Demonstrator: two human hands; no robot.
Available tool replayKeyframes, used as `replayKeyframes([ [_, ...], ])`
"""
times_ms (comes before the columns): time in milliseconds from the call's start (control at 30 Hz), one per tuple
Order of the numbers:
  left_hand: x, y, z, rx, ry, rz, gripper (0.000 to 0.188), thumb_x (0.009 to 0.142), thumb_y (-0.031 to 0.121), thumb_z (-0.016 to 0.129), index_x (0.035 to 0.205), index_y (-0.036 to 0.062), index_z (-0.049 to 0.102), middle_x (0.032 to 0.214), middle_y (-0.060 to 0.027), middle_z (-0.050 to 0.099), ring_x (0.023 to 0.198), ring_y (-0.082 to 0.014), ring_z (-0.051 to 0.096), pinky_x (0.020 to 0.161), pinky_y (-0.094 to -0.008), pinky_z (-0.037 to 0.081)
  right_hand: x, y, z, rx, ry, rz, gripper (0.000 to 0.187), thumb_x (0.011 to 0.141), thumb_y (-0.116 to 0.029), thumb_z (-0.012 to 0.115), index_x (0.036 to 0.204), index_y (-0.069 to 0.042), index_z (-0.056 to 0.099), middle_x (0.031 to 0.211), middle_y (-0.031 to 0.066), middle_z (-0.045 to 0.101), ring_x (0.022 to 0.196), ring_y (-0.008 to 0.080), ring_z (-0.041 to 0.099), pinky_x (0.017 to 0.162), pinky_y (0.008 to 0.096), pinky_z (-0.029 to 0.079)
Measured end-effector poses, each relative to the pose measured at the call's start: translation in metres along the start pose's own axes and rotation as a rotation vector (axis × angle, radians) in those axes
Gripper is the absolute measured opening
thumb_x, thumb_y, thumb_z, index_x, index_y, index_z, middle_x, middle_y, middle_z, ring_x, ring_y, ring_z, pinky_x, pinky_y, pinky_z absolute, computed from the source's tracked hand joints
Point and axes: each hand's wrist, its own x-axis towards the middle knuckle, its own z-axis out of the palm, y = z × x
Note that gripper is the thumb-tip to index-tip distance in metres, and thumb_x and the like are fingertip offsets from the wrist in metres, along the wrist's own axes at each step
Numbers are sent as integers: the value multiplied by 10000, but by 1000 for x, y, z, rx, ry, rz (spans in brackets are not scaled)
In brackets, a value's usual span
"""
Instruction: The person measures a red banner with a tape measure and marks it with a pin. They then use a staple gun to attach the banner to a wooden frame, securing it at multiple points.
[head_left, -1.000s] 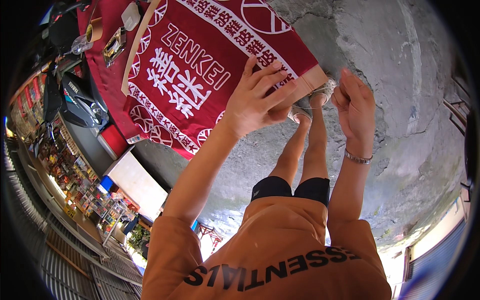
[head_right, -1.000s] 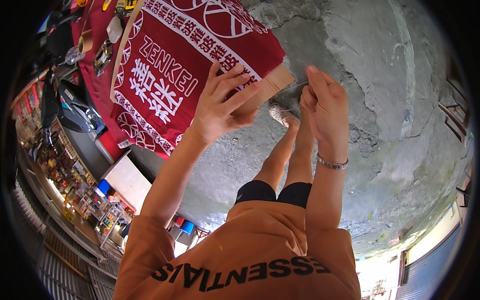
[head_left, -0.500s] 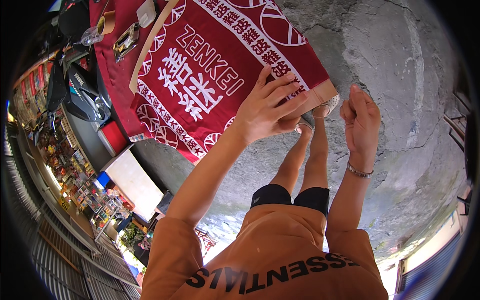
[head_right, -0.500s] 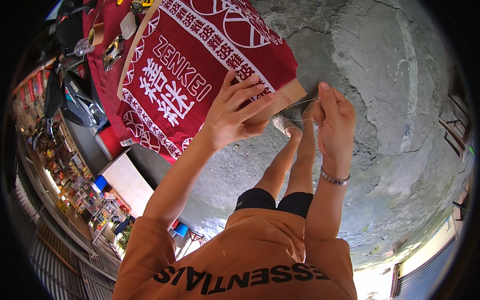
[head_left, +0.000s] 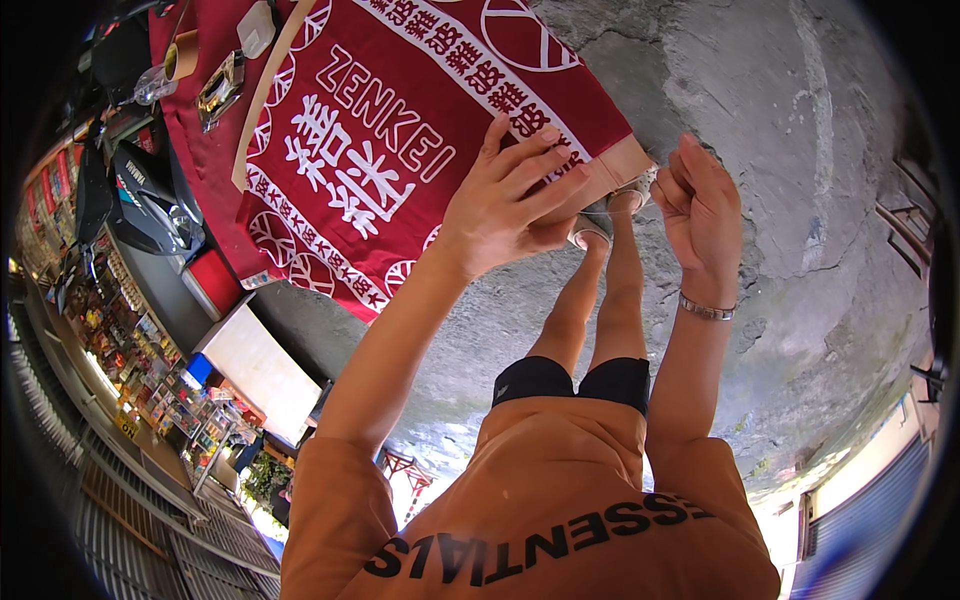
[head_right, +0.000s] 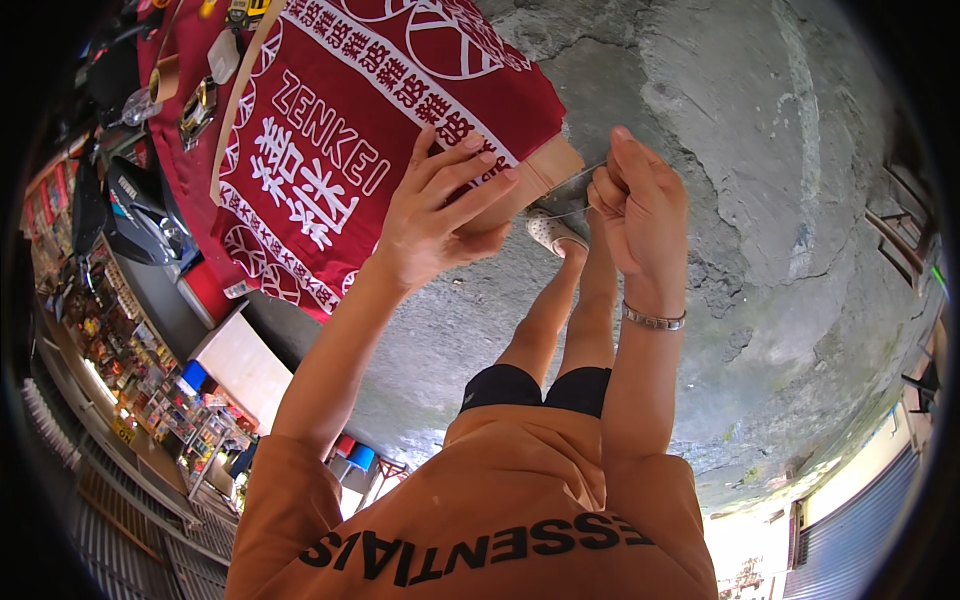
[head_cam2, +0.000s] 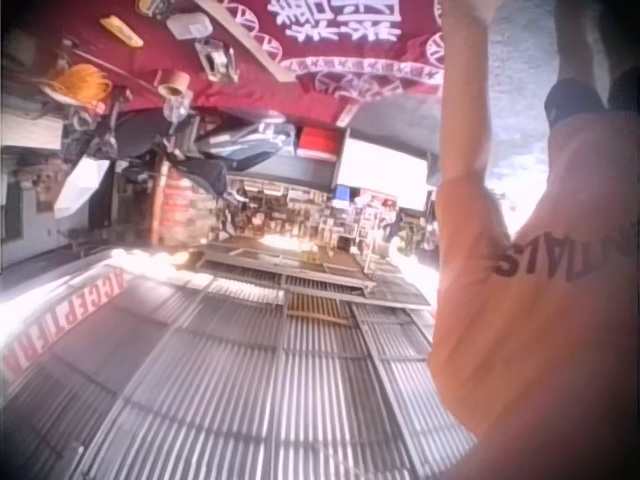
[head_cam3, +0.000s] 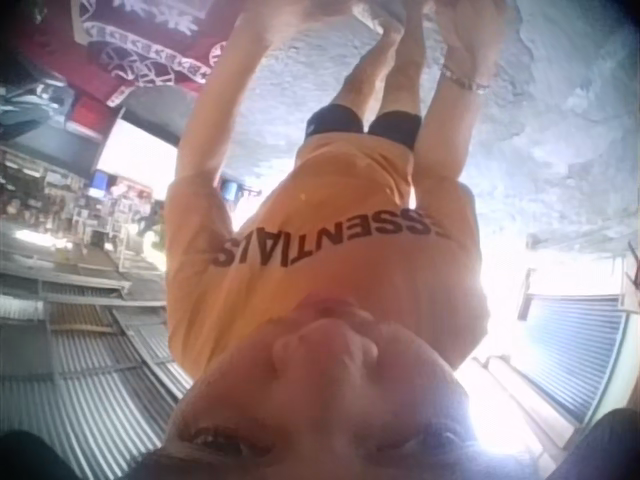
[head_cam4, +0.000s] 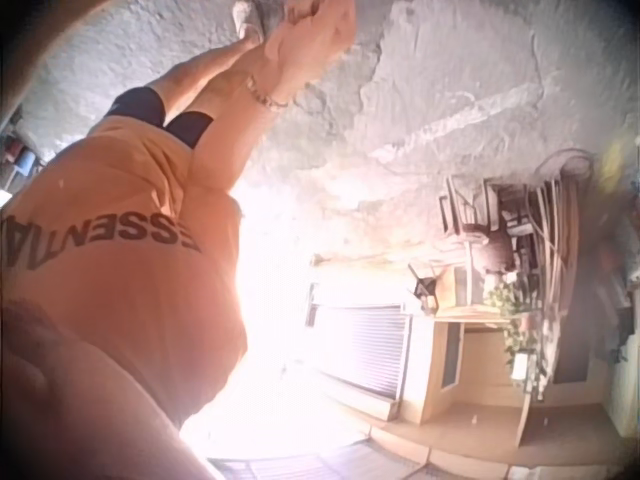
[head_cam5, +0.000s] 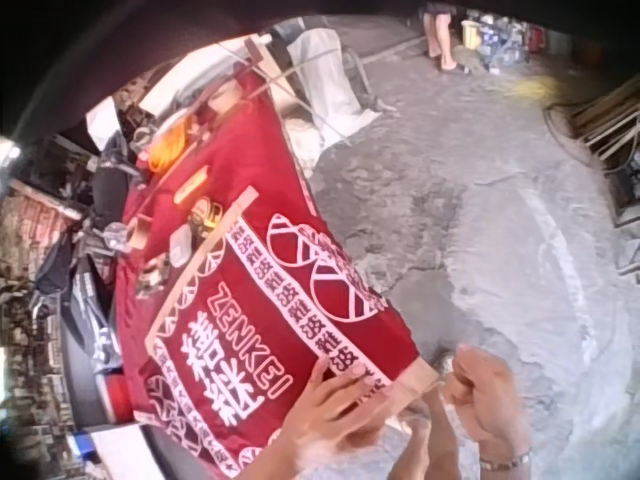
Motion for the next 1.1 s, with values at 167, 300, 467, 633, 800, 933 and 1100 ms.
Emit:
replayKeyframes([
  [167, 0, -3, 3, 6, -8, 35, 789, 555, 232, 916, 1294, 244, 639, 1236, -13, 615, 1285, -250, 554, 1200, -587, 283, -4, -3, 3, -78, -19, -47, 343, 1031, -202, 603, 728, -101, 480, 606, -61, 326, 530, 63, 259, 509, 270, 234],
  [300, 1, -2, 2, 27, 39, 56, 809, 537, 199, 898, 1299, 267, 637, 1185, -2, 623, 1235, -238, 581, 1196, -579, 297, -17, -11, 25, -380, 141, -69, 351, 1030, -229, 608, 727, -72, 524, 603, -66, 373, 546, 53, 283, 512, 260, 239],
  [467, 2, -2, 3, 27, 49, 55, 823, 530, 194, 897, 1306, 275, 633, 1175, 1, 620, 1231, -240, 583, 1191, -579, 304, -50, -6, 60, -756, 190, -190, 386, 1013, -237, 631, 696, -42, 530, 579, -26, 404, 533, 68, 319, 496, 272, 276],
  [633, 5, -3, 3, 31, 49, 59, 843, 506, 200, 907, 1304, 271, 647, 1182, -3, 615, 1230, -242, 582, 1176, -585, 316, -78, 43, 70, -944, 105, -434, 353, 1009, -185, 612, 723, -25, 481, 634, 104, 456, 529, 199, 403, 508, 328, 338],
  [800, 6, -4, 0, 1, 32, 41, 829, 497, 219, 913, 1290, 262, 675, 1187, -15, 615, 1229, -244, 581, 1164, -585, 326, -91, 93, 57, -936, 111, -523, 355, 1041, -176, 562, 742, -15, 458, 634, 103, 459, 548, 231, 419, 531, 341, 361],
  [933, 6, -3, 2, 16, 52, 34, 827, 499, 223, 915, 1290, 263, 679, 1180, -19, 620, 1225, -248, 585, 1160, -584, 332, -80, 126, 33, -838, 65, -491, 358, 1067, -216, 519, 779, -9, 474, 665, 100, 454, 573, 190, 413, 558, 324, 360],
  [1100, 6, -4, 4, 19, 60, 27, 794, 521, 214, 915, 1280, 265, 686, 1167, -25, 632, 1220, -249, 590, 1167, -571, 332, -63, 149, 9, -598, -68, -412, 337, 1089, -241, 471, 853, -7, 525, 689, 48, 458, 651, 124, 412, 603, 299, 366],
])
